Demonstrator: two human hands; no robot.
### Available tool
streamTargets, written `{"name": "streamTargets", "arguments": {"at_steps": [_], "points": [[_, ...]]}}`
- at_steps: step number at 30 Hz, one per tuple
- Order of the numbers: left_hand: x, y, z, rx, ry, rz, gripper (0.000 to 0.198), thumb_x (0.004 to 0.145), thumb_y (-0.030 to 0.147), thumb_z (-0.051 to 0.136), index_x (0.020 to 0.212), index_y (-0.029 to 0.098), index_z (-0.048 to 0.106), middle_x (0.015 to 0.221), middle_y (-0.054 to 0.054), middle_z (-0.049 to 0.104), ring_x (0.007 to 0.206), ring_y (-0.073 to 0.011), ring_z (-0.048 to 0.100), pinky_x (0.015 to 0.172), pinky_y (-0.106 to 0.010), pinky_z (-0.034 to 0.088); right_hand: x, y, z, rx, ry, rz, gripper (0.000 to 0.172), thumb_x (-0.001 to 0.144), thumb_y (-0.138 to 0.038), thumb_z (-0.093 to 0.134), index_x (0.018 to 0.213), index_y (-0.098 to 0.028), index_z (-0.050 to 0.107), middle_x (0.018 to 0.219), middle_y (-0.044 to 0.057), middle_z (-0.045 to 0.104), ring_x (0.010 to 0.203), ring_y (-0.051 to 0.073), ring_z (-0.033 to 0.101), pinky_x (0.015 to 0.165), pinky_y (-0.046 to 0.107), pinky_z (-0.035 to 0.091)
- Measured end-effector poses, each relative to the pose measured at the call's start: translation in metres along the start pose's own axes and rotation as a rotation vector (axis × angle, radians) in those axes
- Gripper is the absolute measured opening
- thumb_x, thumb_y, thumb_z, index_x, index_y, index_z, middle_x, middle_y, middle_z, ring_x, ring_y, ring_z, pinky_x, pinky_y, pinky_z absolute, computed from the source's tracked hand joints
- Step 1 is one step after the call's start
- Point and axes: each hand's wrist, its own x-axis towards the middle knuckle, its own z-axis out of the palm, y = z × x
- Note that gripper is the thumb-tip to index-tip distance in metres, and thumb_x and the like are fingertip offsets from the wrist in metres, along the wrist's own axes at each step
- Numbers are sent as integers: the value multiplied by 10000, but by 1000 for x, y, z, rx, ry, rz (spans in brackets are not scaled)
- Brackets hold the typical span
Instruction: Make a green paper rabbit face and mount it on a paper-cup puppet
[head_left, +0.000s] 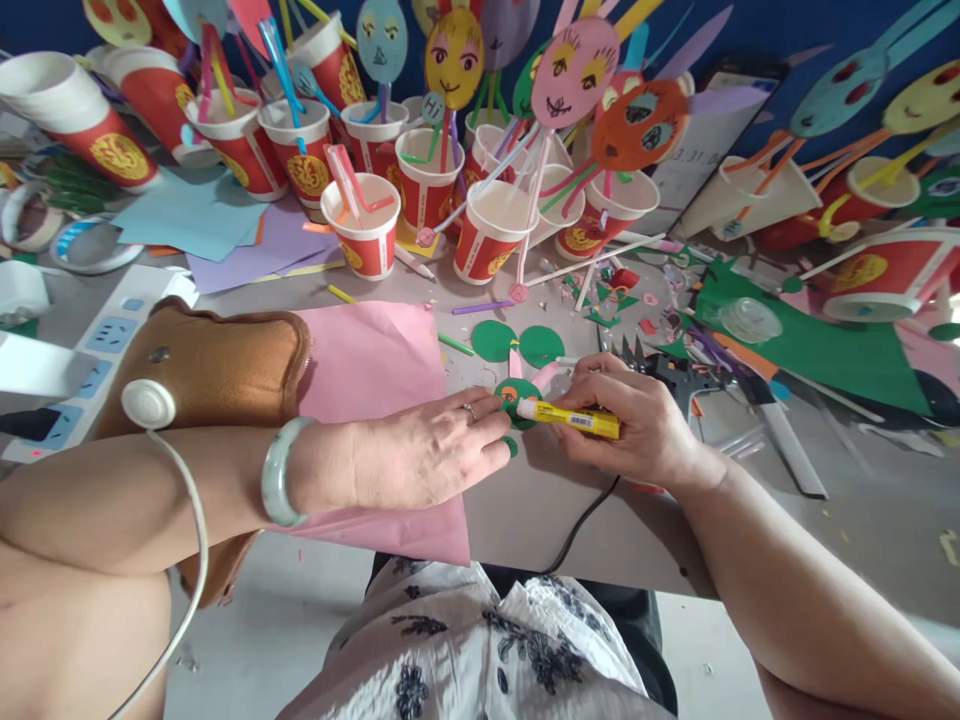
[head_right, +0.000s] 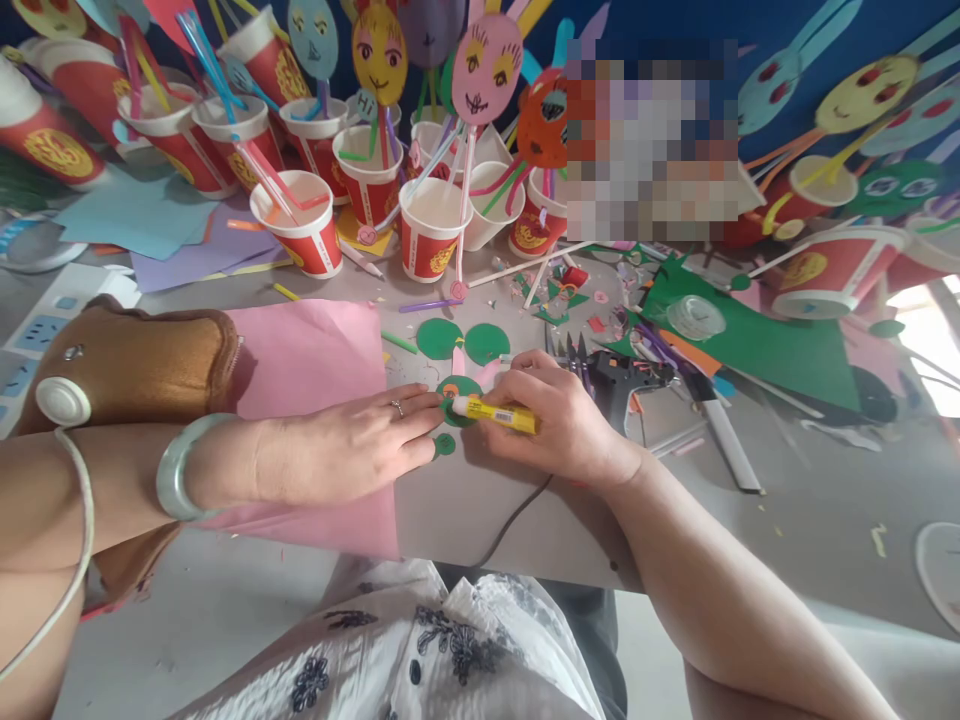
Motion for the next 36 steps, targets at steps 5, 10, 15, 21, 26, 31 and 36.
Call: {"name": "streamTargets", "arguments": {"at_steps": [5,10,15,21,26,31,36], "points": [[-2,3,-10,30,-11,-11,250,924,111,531,1117,189,670,1253,-110,672,1268,-239,597,1151,-412,441,1,2,1,-13,-12,-93,164,857,-174,686,948,-239,566,678,-32,625,575,134,547,793,405,530],[-2,3,-21,78,-96,16,312,960,96,454,1178,202,650,1238,-83,671,1259,-226,603,1146,-417,440,0,2,5,-28,-19,-122,161,869,-178,689,968,-229,572,680,-30,633,575,125,555,814,402,524],[-1,4,-12,67,-62,6,262,955,108,473,1137,189,644,1258,-101,670,1241,-224,613,1144,-408,442,0,1,6,-69,-36,-131,125,886,-204,682,943,-228,574,675,-34,626,579,128,566,819,391,506],[-1,7,-5,72,-30,-20,215,938,120,506,1087,197,640,1244,-98,675,1225,-227,620,1153,-418,428,3,-3,4,-52,-66,-142,130,876,-168,673,882,-229,558,662,-41,608,550,121,529,801,381,492],[-3,6,-16,135,-50,0,248,958,118,469,1104,203,651,1214,-88,677,1248,-228,608,1143,-404,435,3,-4,2,-42,-33,-132,145,867,-172,686,915,-238,567,672,-40,620,550,129,537,798,396,494],[-4,6,-18,134,-44,7,276,949,116,485,1144,199,662,1191,-88,684,1250,-236,605,1147,-408,431,2,-3,3,-60,-12,-129,168,873,-176,691,946,-250,558,671,-43,621,556,130,539,783,393,494],[-5,6,-15,54,-9,-13,246,934,109,517,1103,192,675,1201,-102,685,1265,-243,594,1144,-408,433,4,-3,3,-38,-92,-128,140,878,-172,678,919,-242,563,661,-49,626,540,114,536,821,382,487]]}}
